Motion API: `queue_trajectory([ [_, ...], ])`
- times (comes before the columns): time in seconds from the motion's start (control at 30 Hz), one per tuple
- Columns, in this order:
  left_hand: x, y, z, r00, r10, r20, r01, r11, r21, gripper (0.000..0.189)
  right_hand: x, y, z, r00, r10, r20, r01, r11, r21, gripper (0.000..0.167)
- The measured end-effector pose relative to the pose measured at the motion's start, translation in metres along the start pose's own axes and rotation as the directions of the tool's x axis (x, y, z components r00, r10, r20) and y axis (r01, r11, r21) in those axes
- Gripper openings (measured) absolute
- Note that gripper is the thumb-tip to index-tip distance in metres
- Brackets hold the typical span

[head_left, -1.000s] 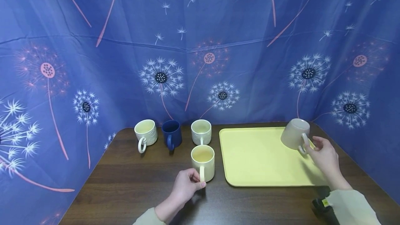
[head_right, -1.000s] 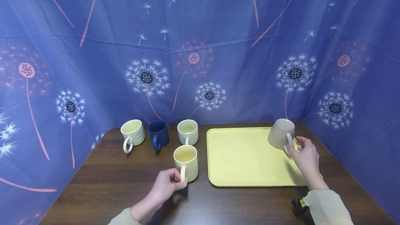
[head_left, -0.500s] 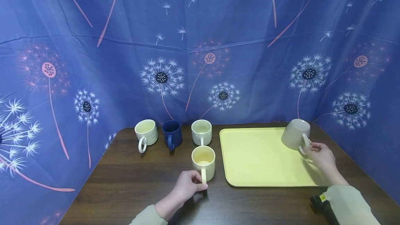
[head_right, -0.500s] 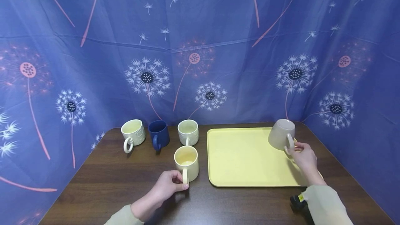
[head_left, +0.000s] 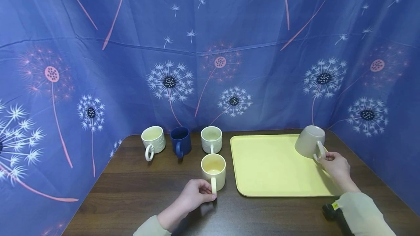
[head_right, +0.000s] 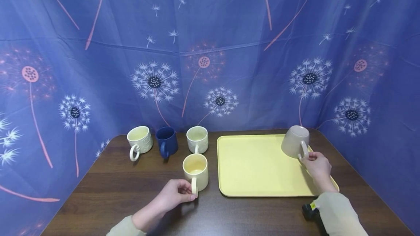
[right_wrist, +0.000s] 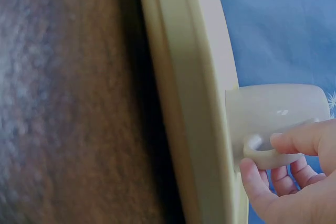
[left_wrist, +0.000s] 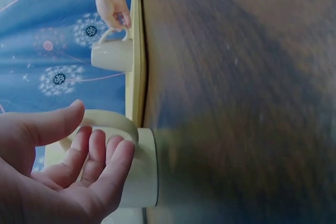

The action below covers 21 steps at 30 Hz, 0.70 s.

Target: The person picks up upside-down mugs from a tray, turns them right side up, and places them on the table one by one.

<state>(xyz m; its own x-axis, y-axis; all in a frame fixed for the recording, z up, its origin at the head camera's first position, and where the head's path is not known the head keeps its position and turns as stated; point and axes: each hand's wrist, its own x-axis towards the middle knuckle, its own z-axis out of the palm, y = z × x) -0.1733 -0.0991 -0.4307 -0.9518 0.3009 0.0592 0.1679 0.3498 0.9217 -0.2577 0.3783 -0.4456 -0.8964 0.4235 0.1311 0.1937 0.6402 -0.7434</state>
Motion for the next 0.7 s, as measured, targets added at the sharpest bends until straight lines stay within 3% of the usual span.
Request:
queue_trajectory([
  [0.37, -0.004, 0.005, -0.013, 1.0, 0.01, 0.023, -0.011, 1.0, 0.02, 0.017, -0.004, -0.001, 0.002, 0.996, -0.081, -0.043, 0.079, 0.995, -0.053, 0.035],
  [0.7, -0.002, 0.015, -0.022, 0.995, 0.095, -0.026, -0.089, 0.979, 0.185, 0.014, -0.013, -0.005, -0.001, 0.994, -0.089, -0.071, 0.083, 0.993, -0.081, 0.036],
])
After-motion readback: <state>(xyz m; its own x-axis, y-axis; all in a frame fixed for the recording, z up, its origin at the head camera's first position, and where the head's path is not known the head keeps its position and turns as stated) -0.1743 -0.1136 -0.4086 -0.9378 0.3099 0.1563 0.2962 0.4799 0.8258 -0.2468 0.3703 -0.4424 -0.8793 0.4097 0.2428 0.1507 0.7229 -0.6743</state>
